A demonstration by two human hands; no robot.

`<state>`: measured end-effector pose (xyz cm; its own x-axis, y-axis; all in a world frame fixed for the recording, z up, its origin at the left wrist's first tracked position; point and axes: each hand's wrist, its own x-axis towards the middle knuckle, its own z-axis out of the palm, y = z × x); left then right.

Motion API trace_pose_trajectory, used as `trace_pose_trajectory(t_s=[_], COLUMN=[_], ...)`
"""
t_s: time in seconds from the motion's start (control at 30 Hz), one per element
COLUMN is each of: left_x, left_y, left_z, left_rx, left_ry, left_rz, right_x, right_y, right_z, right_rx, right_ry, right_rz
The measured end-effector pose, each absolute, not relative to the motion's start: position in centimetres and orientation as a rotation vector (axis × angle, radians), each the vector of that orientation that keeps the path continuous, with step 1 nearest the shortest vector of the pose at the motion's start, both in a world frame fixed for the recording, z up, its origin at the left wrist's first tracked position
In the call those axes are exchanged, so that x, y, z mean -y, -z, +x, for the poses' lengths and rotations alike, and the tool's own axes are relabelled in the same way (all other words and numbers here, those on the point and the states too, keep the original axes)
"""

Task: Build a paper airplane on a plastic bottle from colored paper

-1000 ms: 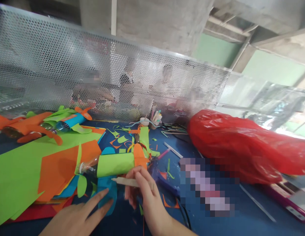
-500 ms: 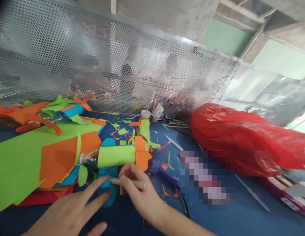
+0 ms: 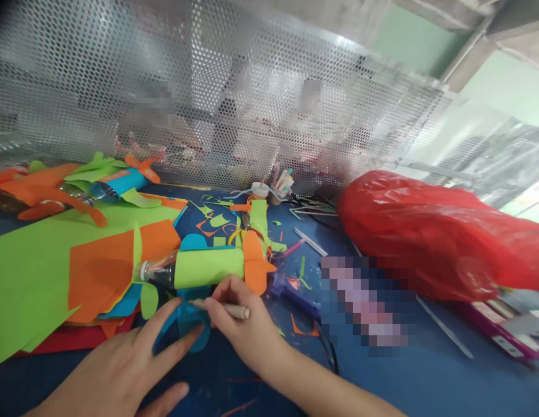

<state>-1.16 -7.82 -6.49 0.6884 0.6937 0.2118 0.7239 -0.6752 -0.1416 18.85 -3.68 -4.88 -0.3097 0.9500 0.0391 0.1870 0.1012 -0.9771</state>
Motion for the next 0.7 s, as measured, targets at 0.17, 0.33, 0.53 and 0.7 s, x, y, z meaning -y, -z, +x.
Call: trace_pose_trajectory(t_s=[0.17, 0.33, 0.53, 0.7], left_x=[7.77, 7.77, 7.81, 7.76], left_y=[7.08, 6.92, 6.64, 6.66], left_z=[-1.51, -1.57, -1.46, -1.36], left_rx=[1.072, 1.08, 1.073, 1.085], left_ry=[0.275, 0.271, 0.267, 0.28], left_rz=[-2.633, -2.642, -2.651, -2.642], right_x=[3.72, 3.66, 3.66, 3.71], right_y=[5.0, 4.92, 4.88, 4.86], right_z=[18.85, 18.61, 18.44, 18.45], right_rx=[1.642, 1.66, 1.706, 1.783], right_ry=[-1.252, -1.217, -1.229, -1.148], right_rz=[-1.171, -1.193, -1.207, -1.27])
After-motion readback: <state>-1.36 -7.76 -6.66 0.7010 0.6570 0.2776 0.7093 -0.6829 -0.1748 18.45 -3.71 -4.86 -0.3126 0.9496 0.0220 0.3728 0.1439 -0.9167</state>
